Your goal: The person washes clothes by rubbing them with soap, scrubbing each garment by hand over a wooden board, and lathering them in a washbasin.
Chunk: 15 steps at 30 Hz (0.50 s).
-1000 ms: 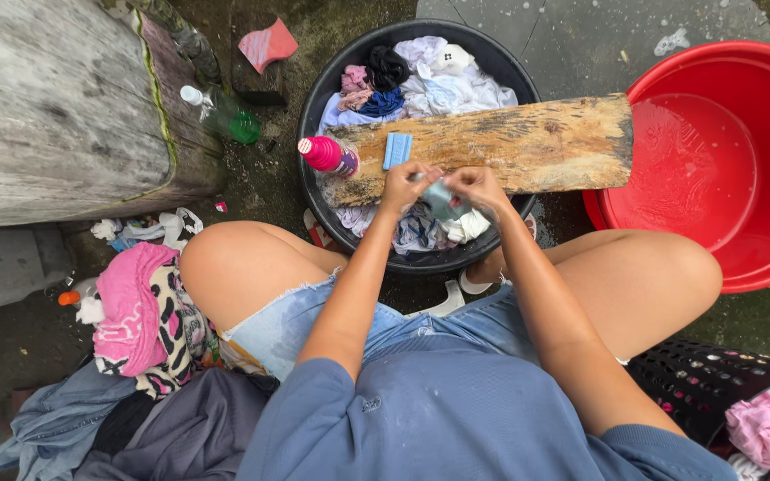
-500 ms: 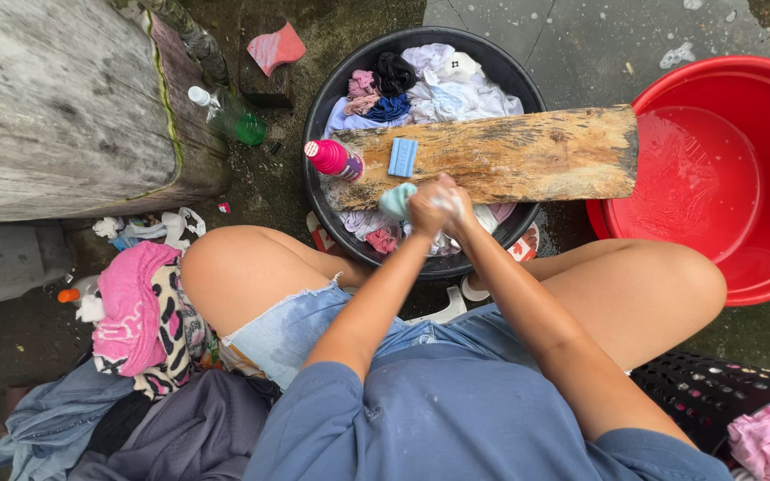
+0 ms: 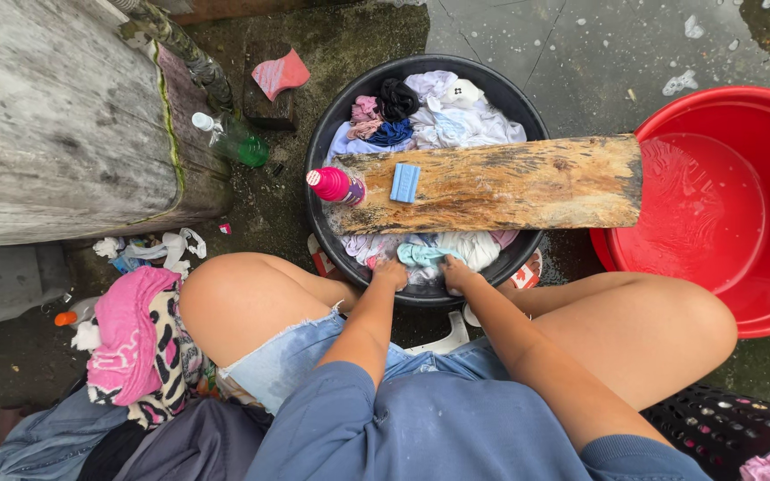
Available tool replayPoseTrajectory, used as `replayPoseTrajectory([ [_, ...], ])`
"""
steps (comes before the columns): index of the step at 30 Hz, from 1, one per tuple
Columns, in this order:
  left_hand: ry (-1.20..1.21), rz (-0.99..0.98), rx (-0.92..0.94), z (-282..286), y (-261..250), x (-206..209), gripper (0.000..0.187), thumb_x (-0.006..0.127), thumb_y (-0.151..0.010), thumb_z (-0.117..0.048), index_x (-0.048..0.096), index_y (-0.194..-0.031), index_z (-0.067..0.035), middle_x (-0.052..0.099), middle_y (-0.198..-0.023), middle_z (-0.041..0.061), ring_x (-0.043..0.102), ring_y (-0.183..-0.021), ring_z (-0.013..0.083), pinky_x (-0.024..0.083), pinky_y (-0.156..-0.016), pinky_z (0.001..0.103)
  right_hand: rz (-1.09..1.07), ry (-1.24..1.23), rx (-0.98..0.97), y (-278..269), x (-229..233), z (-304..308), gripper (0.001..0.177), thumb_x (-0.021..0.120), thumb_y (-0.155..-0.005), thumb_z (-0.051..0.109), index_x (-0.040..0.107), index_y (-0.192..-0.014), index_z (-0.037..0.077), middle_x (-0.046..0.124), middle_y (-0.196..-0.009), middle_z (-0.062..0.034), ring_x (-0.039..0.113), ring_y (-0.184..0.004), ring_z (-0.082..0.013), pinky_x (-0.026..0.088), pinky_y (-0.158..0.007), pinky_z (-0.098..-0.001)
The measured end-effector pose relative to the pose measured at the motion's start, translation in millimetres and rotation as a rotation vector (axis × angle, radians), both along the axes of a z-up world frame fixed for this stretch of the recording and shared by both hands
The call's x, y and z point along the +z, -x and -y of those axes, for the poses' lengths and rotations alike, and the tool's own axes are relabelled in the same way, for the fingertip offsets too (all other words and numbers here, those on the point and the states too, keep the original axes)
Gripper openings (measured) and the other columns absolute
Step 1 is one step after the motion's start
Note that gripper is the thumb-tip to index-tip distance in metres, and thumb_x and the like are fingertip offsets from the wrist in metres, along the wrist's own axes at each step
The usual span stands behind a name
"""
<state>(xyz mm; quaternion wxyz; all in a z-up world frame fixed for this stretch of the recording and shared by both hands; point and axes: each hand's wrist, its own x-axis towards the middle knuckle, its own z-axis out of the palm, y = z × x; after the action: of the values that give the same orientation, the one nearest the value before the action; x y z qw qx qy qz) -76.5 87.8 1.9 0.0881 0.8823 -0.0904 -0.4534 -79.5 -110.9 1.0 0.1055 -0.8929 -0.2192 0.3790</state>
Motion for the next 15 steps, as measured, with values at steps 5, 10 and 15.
replayPoseTrajectory([
  [5,-0.036,-0.005,-0.034,6,-15,2,0.045,0.065,-0.089,-0.035,0.066,-0.129,-0.014,0.061,-0.137,0.012,0.057,-0.129,0.0268,0.037,-0.112,0.049,-0.021,-0.086,0.058,-9,-3,8,0.092,0.085,-0.062,0.011,0.048,-0.146,0.012,0.04,-0.138,-0.0282,0.053,-0.119,-0.0493,0.048,-0.097,-0.0469],
  [10,0.385,0.002,0.126,10,-65,30,0.047,0.087,-0.075,-0.041,0.076,-0.112,-0.013,0.074,-0.115,0.013,0.069,-0.109,0.0276,0.05,-0.098,0.044,-0.187,-0.099,-0.227,-21,6,29,0.035,0.071,-0.09,0.037,0.07,-0.114,0.011,0.072,-0.106,-0.0152,0.069,-0.099,-0.033,0.054,-0.093,-0.0452],
  [15,1.06,-0.05,0.599,-6,-100,85,0.024,0.083,-0.081,-0.034,0.078,-0.094,-0.014,0.079,-0.094,0.009,0.075,-0.078,0.0195,0.06,-0.069,0.036,-0.387,-1.112,-0.871,-82,16,72,0.025,0.067,-0.096,0.036,0.074,-0.1,0.012,0.075,-0.096,-0.0052,0.069,-0.087,-0.0159,0.053,-0.081,-0.0315],
])
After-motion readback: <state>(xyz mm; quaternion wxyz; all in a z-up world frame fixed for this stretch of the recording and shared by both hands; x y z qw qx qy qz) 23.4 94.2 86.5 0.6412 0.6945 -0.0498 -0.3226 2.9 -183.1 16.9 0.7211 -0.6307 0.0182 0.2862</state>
